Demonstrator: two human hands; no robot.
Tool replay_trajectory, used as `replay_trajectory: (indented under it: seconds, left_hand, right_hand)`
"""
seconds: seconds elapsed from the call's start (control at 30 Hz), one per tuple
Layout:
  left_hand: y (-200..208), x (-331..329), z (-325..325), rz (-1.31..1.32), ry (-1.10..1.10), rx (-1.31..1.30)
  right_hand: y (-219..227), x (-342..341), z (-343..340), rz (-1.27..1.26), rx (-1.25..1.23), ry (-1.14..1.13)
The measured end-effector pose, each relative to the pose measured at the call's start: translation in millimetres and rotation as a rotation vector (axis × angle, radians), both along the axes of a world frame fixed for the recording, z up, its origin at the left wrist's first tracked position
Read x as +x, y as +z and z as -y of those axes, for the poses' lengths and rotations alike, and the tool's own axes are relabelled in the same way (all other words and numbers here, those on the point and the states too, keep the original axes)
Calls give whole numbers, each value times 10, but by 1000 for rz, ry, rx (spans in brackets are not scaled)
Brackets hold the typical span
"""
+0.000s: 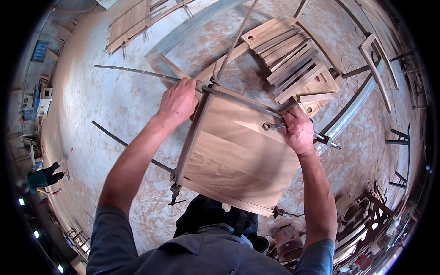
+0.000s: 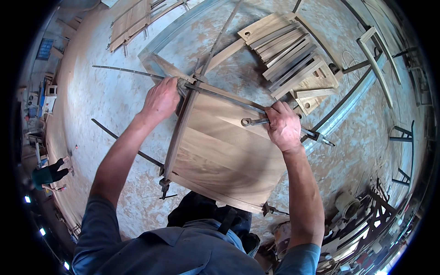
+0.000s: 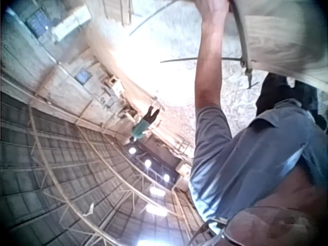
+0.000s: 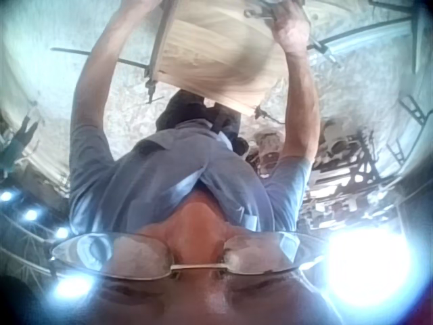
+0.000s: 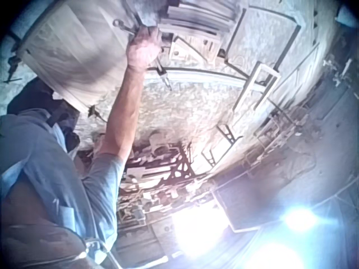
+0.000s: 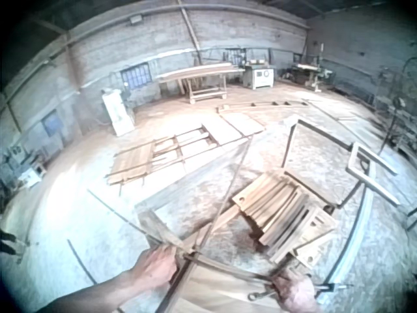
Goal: The person uses a wrench to tighten clamps on a wooden box-like structure, securing the pieces together. They then remove the clamps and apply glue to the edges of small wooden slats using a brush before placing them into a frame.
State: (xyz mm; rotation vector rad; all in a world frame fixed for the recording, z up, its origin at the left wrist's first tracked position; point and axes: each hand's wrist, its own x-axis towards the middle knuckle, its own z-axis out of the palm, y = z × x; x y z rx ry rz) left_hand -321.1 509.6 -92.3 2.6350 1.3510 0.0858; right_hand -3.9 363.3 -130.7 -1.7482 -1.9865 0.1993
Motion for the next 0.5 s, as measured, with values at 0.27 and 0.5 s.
replay_trajectory:
  seconds: [0.27,0.5]
  left_hand:
    - [-68,-216,-406,13,-409,165]
    - [20,-193,-513,-20,-484,193]
  right_hand:
    - [-48,-2,-1,52,11,3]
    - [-53,24,-16,71,6,41]
